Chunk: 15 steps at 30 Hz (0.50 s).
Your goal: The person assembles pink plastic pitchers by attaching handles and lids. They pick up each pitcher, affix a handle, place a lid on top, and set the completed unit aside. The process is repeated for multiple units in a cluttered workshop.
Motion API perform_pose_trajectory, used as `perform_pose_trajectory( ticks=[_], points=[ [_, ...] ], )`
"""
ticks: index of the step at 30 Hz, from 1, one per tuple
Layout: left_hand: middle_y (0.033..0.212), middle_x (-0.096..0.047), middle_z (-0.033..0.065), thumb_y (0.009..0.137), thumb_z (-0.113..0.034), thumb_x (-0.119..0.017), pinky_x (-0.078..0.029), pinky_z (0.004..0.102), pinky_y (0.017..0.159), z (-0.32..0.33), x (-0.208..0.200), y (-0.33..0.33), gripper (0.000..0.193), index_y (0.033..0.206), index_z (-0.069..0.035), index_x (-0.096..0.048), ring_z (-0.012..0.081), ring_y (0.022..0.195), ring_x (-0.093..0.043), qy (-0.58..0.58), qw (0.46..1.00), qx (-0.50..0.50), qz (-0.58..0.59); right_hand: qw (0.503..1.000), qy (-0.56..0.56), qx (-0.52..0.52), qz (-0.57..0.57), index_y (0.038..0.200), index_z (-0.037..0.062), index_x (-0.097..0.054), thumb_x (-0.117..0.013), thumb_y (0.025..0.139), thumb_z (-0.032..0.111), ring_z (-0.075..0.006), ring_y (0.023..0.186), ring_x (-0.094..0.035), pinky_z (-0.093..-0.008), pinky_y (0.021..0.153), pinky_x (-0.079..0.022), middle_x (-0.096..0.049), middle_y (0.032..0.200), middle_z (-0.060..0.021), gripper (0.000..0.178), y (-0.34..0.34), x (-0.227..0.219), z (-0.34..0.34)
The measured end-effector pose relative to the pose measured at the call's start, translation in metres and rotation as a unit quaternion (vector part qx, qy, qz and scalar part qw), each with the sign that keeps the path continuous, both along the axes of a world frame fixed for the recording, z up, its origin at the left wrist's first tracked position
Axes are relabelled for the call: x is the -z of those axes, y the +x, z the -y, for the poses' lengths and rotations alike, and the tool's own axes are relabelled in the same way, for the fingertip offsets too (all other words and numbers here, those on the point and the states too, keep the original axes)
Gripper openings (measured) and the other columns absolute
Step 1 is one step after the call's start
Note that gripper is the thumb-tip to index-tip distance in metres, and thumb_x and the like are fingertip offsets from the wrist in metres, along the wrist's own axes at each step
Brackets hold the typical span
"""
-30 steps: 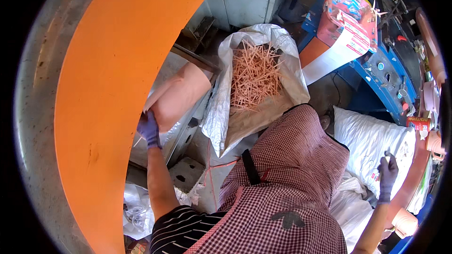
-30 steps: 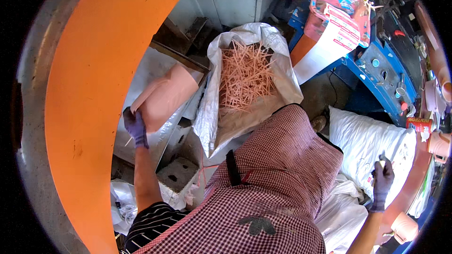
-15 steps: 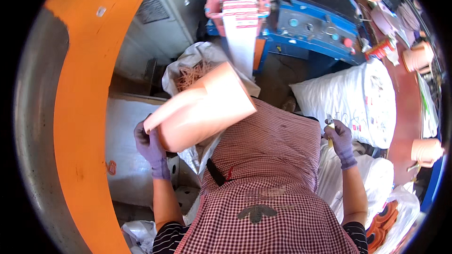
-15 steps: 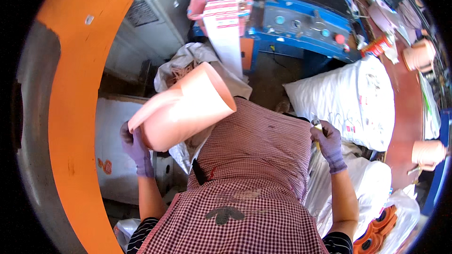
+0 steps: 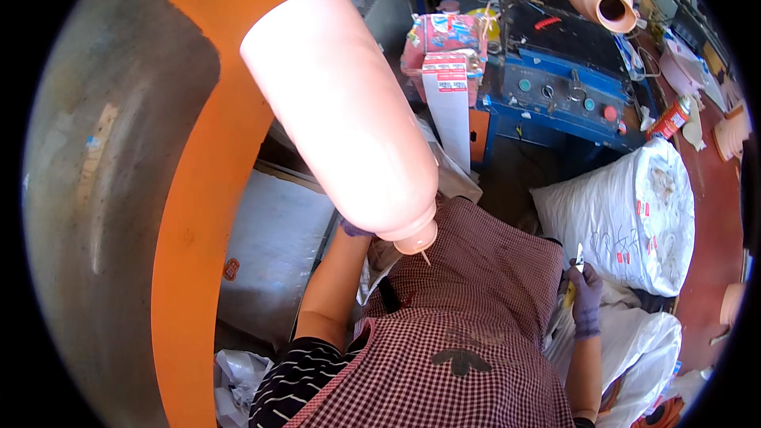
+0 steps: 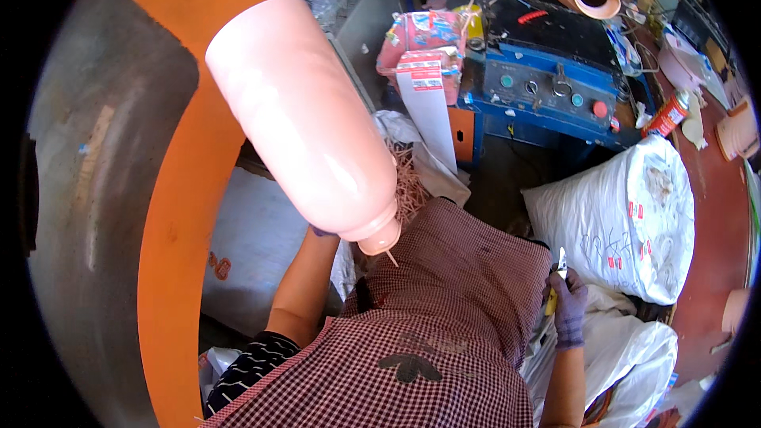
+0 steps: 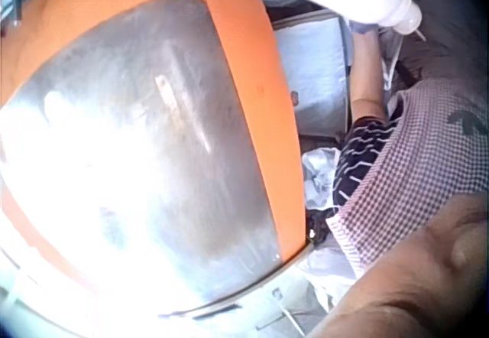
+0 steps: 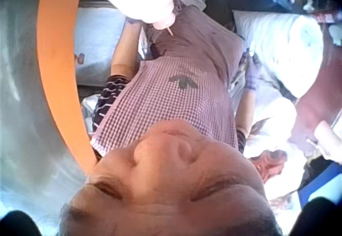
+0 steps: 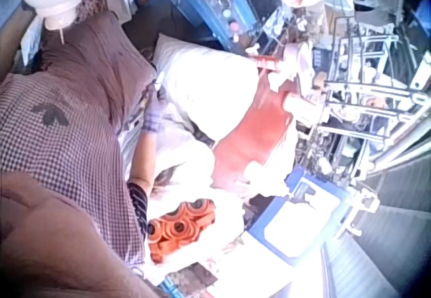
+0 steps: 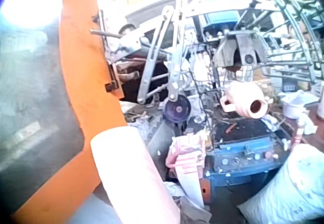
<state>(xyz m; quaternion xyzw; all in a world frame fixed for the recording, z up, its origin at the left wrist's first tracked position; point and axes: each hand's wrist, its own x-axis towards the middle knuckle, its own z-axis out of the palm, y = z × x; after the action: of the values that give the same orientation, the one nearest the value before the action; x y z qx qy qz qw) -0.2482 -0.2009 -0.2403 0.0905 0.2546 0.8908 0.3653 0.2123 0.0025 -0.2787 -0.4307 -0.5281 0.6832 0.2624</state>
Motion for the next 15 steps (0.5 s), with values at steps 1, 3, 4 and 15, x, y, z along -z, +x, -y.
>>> perform_pose_trajectory(
  ticks=[1, 3, 4, 15],
  points=[
    [0.137, -0.051, 0.0173, 0.101, -0.031, -0.045, -0.05, 0.0374, 0.095, -0.001, -0.009, -0.003, 0.05, 0.139, 0.0, -0.04, 0.0272, 0.118, -0.056, 0.007, 1.0, -0.007, -0.004, 1.0, -0.001, -0.004, -0.007, 0.108, -0.0013, -0.06, -0.063, 0.089, 0.017, -0.0114, 0.061, -0.058, -0.024, 0.057, -0.047, -0.062, 0.078, -0.0036, 0.026, -0.005, 0.0, -0.002],
    [0.137, -0.051, 0.0172, 0.101, -0.031, -0.045, -0.05, 0.0374, 0.096, -0.003, -0.024, -0.004, 0.05, 0.139, 0.0, -0.04, 0.0271, 0.118, -0.056, 0.017, 1.0, -0.018, -0.014, 1.0, -0.005, -0.006, -0.015, 0.108, -0.0008, -0.059, -0.063, 0.09, 0.017, -0.0114, 0.06, -0.058, -0.0242, 0.056, -0.048, -0.062, 0.077, -0.0037, 0.026, -0.016, -0.007, 0.0],
    [0.137, -0.051, 0.0172, 0.101, -0.031, -0.045, -0.05, 0.0374, 0.096, -0.003, -0.03, -0.004, 0.05, 0.14, 0.0, -0.04, 0.0271, 0.118, -0.056, 0.021, 0.999, -0.021, -0.02, 1.0, -0.007, -0.017, -0.014, 0.109, -0.0006, -0.059, -0.062, 0.09, 0.016, -0.0114, 0.06, -0.058, -0.0245, 0.056, -0.048, -0.062, 0.076, -0.0037, 0.026, -0.021, -0.011, 0.0],
    [0.137, -0.051, 0.0167, 0.101, -0.03, -0.045, -0.049, 0.0372, 0.096, -0.01, -0.047, 0.005, 0.049, 0.14, 0.0, -0.04, 0.0265, 0.118, -0.056, 0.026, 0.999, -0.007, -0.044, 0.998, -0.002, -0.063, -0.019, 0.098, -0.0004, -0.061, -0.061, 0.091, 0.017, -0.0125, 0.062, -0.059, -0.0259, 0.058, -0.048, -0.062, 0.077, -0.005, 0.019, -0.024, -0.011, 0.008]
  ],
)
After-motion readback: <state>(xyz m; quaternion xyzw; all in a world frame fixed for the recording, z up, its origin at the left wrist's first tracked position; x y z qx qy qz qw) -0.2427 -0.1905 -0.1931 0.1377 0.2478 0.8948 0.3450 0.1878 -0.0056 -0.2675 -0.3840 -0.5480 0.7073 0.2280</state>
